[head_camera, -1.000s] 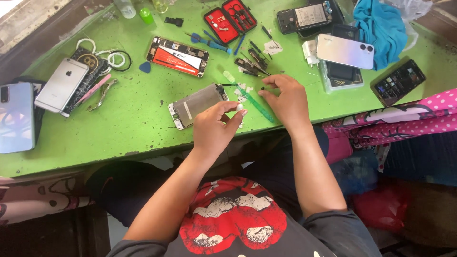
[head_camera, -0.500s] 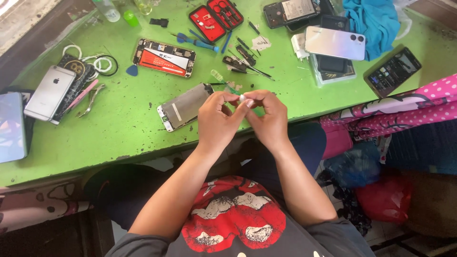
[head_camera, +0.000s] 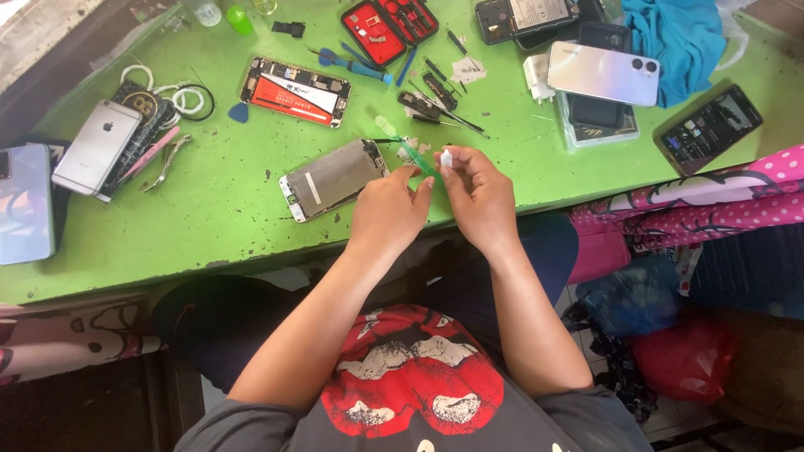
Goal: The person cleans the edges of a disassembled smartphone with a green plastic tool, then uses a screwdriver to remove screws from the bottom of the device. The person continues to manipulate the phone and tools on a green workbench.
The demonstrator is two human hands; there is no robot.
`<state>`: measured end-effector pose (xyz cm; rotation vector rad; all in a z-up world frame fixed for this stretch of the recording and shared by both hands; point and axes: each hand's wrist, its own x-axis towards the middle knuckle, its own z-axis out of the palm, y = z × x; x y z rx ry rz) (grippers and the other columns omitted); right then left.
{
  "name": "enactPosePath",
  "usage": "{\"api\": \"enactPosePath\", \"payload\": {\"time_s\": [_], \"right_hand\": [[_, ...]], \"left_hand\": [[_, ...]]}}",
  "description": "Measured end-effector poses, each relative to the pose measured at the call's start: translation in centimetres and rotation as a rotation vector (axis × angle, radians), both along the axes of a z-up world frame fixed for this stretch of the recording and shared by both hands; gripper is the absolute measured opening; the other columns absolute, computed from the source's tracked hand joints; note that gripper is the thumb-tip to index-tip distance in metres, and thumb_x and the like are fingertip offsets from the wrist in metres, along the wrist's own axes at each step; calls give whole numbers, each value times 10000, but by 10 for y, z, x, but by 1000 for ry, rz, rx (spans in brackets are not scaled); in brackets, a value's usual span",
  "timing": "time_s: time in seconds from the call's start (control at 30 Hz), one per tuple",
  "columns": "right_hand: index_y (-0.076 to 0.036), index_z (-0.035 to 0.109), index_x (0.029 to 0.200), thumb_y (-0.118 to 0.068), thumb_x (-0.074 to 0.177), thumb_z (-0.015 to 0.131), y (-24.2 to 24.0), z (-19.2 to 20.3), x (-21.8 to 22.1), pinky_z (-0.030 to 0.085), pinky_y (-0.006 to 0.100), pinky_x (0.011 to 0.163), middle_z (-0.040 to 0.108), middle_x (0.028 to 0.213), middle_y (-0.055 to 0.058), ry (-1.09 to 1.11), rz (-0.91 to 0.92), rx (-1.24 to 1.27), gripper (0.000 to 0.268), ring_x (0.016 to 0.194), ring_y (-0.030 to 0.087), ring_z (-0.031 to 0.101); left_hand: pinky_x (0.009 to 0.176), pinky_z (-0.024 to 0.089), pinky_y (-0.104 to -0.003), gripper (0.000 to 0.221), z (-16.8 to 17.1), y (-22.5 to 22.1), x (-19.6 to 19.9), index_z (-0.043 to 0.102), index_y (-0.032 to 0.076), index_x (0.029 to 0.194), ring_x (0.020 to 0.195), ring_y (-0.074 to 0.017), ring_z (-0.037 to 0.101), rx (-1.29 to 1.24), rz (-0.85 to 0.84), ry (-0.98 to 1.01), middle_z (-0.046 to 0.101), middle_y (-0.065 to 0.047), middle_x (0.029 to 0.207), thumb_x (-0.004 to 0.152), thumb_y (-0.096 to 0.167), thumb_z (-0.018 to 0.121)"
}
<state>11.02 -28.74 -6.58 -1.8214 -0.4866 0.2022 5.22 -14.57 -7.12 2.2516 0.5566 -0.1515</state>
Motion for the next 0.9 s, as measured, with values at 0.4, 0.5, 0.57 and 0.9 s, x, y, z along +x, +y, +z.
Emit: {"api": "enactPosePath", "payload": {"time_s": [0.4, 0.5, 0.57, 0.9], "right_hand": [[-39, 606, 1303, -61, 1054, 555, 6, -15, -1, 602, 357, 970, 738, 1209, 123, 347, 128, 345, 256, 1170, 213, 698], [-31, 585, 1315, -72, 1068, 524, 4, -21, 2, 588, 433, 1006, 729, 1227, 152, 404, 170, 426, 258, 1201, 267, 689], [-29, 582, 1314, -73, 1067, 518, 4, -23, 2, 593, 431, 1004, 731, 1223, 147, 430, 177, 466, 259, 1193, 271, 695], [24, 619, 1196, 10, 1047, 609, 3, 16, 13, 603, 457, 934, 715, 1134, 213, -140, 186, 177, 150, 1045, 301, 733]], "left_hand": [[701, 608, -372, 458, 12, -5, -17, 602, 45, 1312, 824, -209, 738, -125, 175, -154, 751, -72, 886, 930, 292, 659], [689, 598, -350, 415, 18, -6, -23, 607, 45, 1254, 800, -200, 725, -154, 215, -207, 732, -68, 870, 915, 273, 679], [682, 589, -341, 385, 15, -7, -27, 606, 50, 1212, 780, -193, 706, -168, 233, -254, 714, -65, 841, 901, 258, 693], [501, 603, -261, 430, 36, 9, -50, 530, -32, 1409, 586, -145, 659, -728, 186, -143, 660, -172, 872, 1009, 123, 543]]}}
